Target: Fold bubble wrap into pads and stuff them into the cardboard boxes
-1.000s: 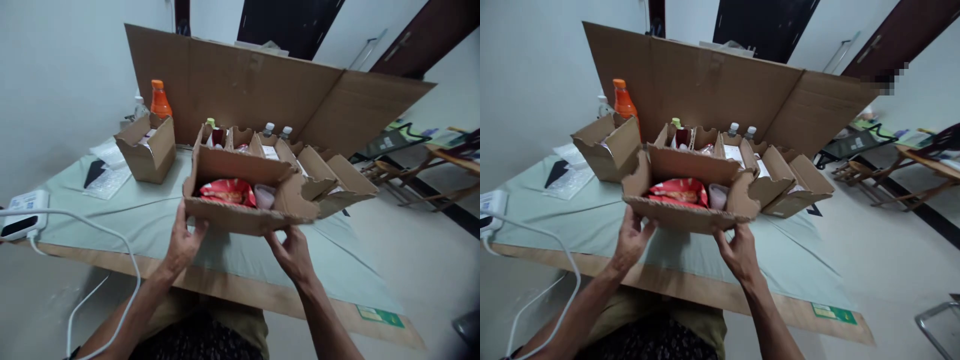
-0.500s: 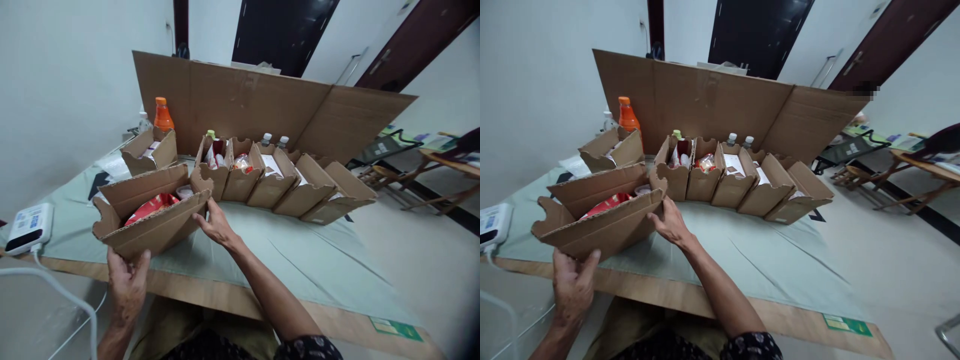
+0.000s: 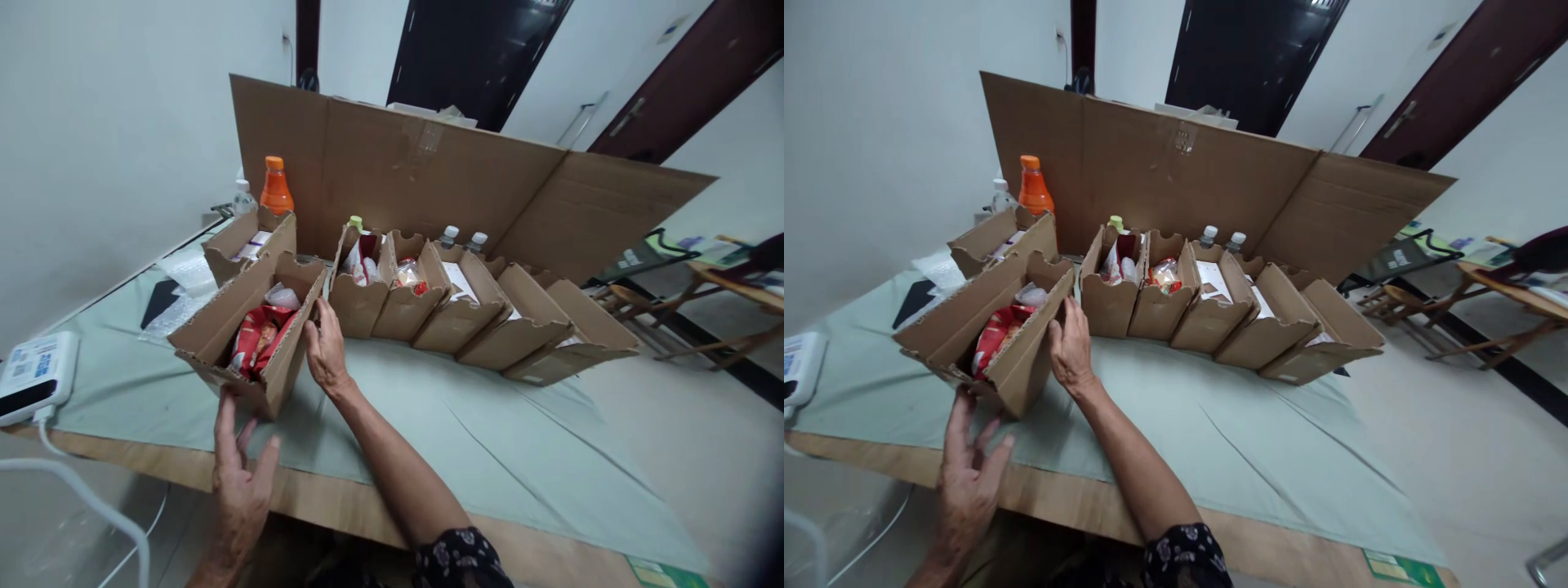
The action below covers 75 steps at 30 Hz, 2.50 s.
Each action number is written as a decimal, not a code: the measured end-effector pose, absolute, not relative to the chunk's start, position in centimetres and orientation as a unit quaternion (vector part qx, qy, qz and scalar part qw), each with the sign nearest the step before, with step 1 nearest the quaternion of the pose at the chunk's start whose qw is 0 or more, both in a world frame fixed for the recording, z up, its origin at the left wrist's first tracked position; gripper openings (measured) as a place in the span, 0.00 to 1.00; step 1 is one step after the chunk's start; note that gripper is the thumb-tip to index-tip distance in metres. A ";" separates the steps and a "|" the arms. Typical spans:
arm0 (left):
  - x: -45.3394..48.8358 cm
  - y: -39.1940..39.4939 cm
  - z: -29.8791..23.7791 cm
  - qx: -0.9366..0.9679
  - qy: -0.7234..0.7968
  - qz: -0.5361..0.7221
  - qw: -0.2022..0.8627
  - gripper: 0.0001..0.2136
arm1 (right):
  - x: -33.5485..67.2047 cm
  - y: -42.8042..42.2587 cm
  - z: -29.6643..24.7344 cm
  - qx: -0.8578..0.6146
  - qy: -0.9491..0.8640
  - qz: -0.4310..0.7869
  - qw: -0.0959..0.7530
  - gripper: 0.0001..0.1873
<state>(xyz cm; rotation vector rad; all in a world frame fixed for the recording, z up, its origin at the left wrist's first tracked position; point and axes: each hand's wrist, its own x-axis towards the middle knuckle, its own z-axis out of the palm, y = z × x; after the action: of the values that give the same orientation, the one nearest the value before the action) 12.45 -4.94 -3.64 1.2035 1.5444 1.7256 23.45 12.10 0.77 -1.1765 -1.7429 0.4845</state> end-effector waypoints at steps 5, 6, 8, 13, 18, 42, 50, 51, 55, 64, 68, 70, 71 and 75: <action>13.3 -4.5 -4.5 0.463 0.566 0.627 0.270 0.37 | 23.9 11.6 -2.4 -0.478 -0.683 0.228 0.503 0.28; 13.4 -4.3 -4.4 0.466 0.565 0.623 0.275 0.37 | 24.1 11.6 -3.2 -0.492 -0.668 0.246 0.501 0.27; 13.8 -3.4 -4.1 0.480 0.559 0.610 0.291 0.37 | 24.5 11.7 -4.4 -0.528 -0.630 0.280 0.495 0.26; 14.8 1.9 -2.9 0.522 0.529 0.593 0.310 0.38 | 25.2 12.1 -5.3 -0.569 -0.577 0.306 0.500 0.23; 15.5 8.9 -2.2 0.539 0.520 0.575 0.331 0.40 | 25.4 12.3 -5.1 -0.579 -0.558 0.324 0.499 0.21; 8.6 0.7 -4.6 0.579 0.640 0.470 0.184 0.19 | 25.9 15.2 -3.3 -0.523 -0.653 0.332 0.436 0.19; 8.1 0.3 -6.6 0.622 0.605 0.486 0.106 0.13 | 29.2 15.0 -0.9 -0.527 -0.696 0.315 0.372 0.16; 8.2 0.3 -6.6 0.625 0.601 0.487 0.106 0.13 | 30.0 14.5 -0.5 -0.533 -0.699 0.307 0.365 0.14; 8.4 0.4 -6.6 0.634 0.587 0.494 0.098 0.12 | 30.1 13.2 2.7 -0.534 -0.717 0.274 0.353 0.13; 8.6 1.0 -6.9 0.604 0.600 0.517 0.093 0.12 | 15.8 18.8 12.2 -0.486 -0.851 0.088 0.179 0.32; 8.6 0.7 -6.0 0.531 0.618 0.565 0.129 0.15 | 13.9 19.7 12.2 -0.522 -0.845 0.031 0.112 0.17; 8.4 0.4 -5.5 0.457 0.619 0.617 0.163 0.19 | 14.1 18.2 11.7 -0.513 -0.851 0.028 0.114 0.16; 8.2 0.2 -5.4 0.413 0.616 0.646 0.182 0.21 | 14.5 17.0 11.5 -0.504 -0.856 0.028 0.114 0.15; 6.1 -0.5 -5.3 0.260 0.586 0.742 0.197 0.25 | 17.1 10.7 10.4 -0.443 -0.885 0.057 0.133 0.12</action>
<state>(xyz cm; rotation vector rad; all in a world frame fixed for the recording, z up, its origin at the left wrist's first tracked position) 6.08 -0.46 -5.26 0.7284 1.6399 2.0786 17.10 10.72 10.40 -1.2843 -2.5673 0.1645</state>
